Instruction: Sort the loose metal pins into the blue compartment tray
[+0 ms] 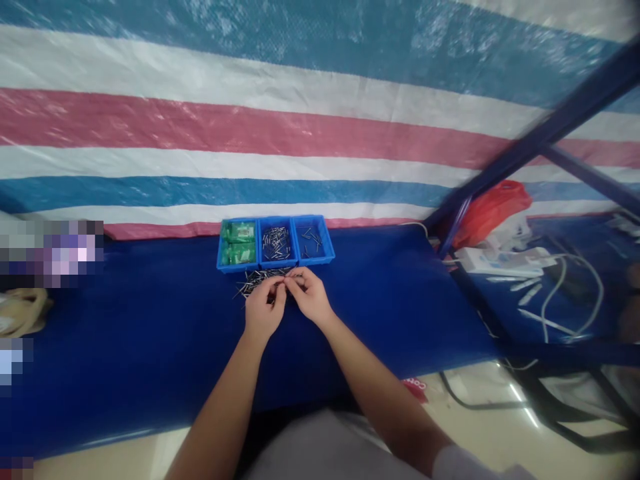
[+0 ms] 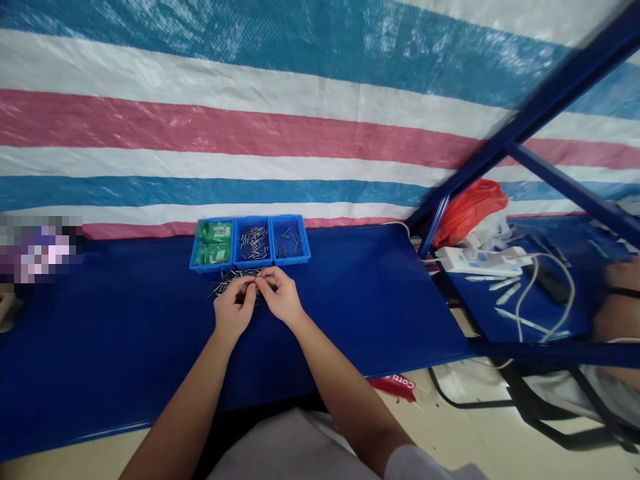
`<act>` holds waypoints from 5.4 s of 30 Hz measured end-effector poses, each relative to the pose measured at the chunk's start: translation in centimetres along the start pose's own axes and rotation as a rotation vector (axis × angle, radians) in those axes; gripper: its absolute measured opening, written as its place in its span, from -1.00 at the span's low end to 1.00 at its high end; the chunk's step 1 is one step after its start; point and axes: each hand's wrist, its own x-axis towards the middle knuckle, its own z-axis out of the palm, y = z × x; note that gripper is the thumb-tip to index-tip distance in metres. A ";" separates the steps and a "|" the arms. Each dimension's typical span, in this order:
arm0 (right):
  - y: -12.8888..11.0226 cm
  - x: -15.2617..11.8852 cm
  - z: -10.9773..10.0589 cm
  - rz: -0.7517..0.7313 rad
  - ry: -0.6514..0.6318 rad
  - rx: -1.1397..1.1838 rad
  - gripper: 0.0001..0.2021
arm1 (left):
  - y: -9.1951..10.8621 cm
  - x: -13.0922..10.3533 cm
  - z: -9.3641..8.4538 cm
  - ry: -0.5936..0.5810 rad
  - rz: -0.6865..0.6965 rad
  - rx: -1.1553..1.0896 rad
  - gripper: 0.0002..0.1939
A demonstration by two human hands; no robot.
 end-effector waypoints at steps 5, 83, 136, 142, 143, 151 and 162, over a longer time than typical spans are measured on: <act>0.2 0.5 -0.1 0.074 0.034 0.136 -0.67 | -0.3 0.0 0.3 -0.012 0.015 0.048 -0.76; 1.1 0.7 -0.7 -0.389 -0.185 -0.578 -0.74 | -0.6 0.1 0.0 0.038 -0.102 0.082 -0.73; 0.1 0.0 -0.1 -0.183 0.010 -0.211 -0.86 | -0.3 0.3 -0.1 0.025 -0.113 0.069 -0.73; 0.2 -0.1 -0.2 -0.247 -0.004 -0.292 -0.78 | -0.4 0.3 0.0 0.024 -0.087 0.068 -0.71; 0.3 0.0 -0.2 -0.243 -0.002 -0.286 -0.77 | -0.4 0.3 0.0 0.019 -0.076 0.073 -0.71; 1.0 0.3 -0.2 -0.139 0.005 -0.086 -0.68 | -0.6 0.2 0.2 0.006 -0.006 0.104 -0.76; 0.6 0.5 -0.1 -0.067 0.037 0.080 -0.64 | -0.4 0.2 0.3 -0.023 0.032 0.086 -0.76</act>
